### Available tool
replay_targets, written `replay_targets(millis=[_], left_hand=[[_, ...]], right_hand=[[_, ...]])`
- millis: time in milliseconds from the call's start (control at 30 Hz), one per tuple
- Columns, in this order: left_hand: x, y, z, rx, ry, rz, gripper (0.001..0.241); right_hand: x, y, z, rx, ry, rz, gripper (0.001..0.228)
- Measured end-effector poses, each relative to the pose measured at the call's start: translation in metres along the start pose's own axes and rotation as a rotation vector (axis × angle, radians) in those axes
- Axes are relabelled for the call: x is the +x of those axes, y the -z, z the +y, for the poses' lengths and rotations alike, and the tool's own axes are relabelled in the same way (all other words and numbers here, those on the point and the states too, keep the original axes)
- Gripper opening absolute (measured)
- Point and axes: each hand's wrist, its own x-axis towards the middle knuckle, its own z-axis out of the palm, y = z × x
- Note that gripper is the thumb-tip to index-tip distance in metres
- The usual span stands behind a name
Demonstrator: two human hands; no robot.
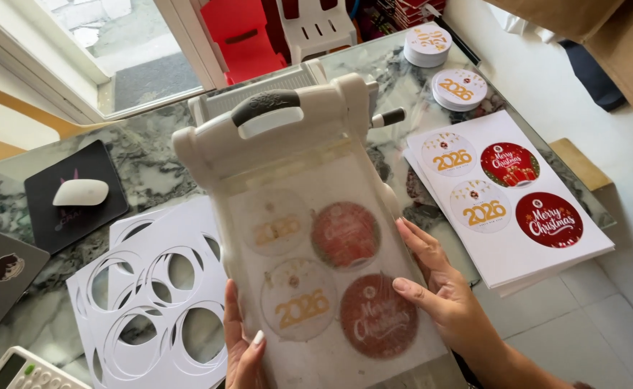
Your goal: The person places printed paper sheets with circular designs into a die-cutting machine. They align the paper with a circular metal die, close the machine, and crank the handle to cut the shapes. Finally, they remove the cut paper circles from the sheet.
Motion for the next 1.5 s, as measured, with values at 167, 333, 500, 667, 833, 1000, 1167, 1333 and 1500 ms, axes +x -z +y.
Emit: replay_targets(millis=[167, 333, 500, 667, 833, 1000, 1167, 1333, 1500], left_hand=[[-0.006, 0.021, 0.002, 0.035, -0.023, 0.025, 0.088], [-0.004, 0.007, 0.002, 0.001, -0.119, 0.132, 0.079], [-0.002, 0.008, 0.018, 0.621, 0.215, 0.573, 0.093], [0.007, -0.007, 0.038, 0.928, 0.093, 0.627, 0.067], [0.048, -0.065, 0.065, 1.500, -0.043, 0.431, 0.052], [0.115, -0.065, 0.079, 1.837, 0.016, 0.146, 0.037], [0.163, -0.051, 0.084, 1.881, 0.066, 0.048, 0.040], [0.201, -0.054, 0.106, 1.720, 0.024, 0.087, 0.045], [0.254, -0.082, 0.173, 1.611, -0.291, 0.310, 0.085]], right_hand=[[-0.013, -0.005, -0.013, 0.102, 0.119, -0.036, 0.076], [-0.014, 0.014, -0.027, 0.482, 0.042, 0.019, 0.071], [-0.012, 0.162, 0.005, 0.626, 0.160, 0.069, 0.076], [-0.038, 0.304, 0.088, 0.093, 0.117, 0.279, 0.069], [-0.024, 0.288, 0.120, 0.334, 0.054, 0.394, 0.070], [-0.002, 0.244, 0.091, 0.075, -0.044, 0.369, 0.070], [0.027, 0.256, 0.064, -0.150, -0.020, 0.345, 0.062], [0.051, 0.265, 0.056, -0.205, -0.060, 0.307, 0.062], [0.097, 0.210, 0.013, -0.128, -0.462, 0.300, 0.056]])
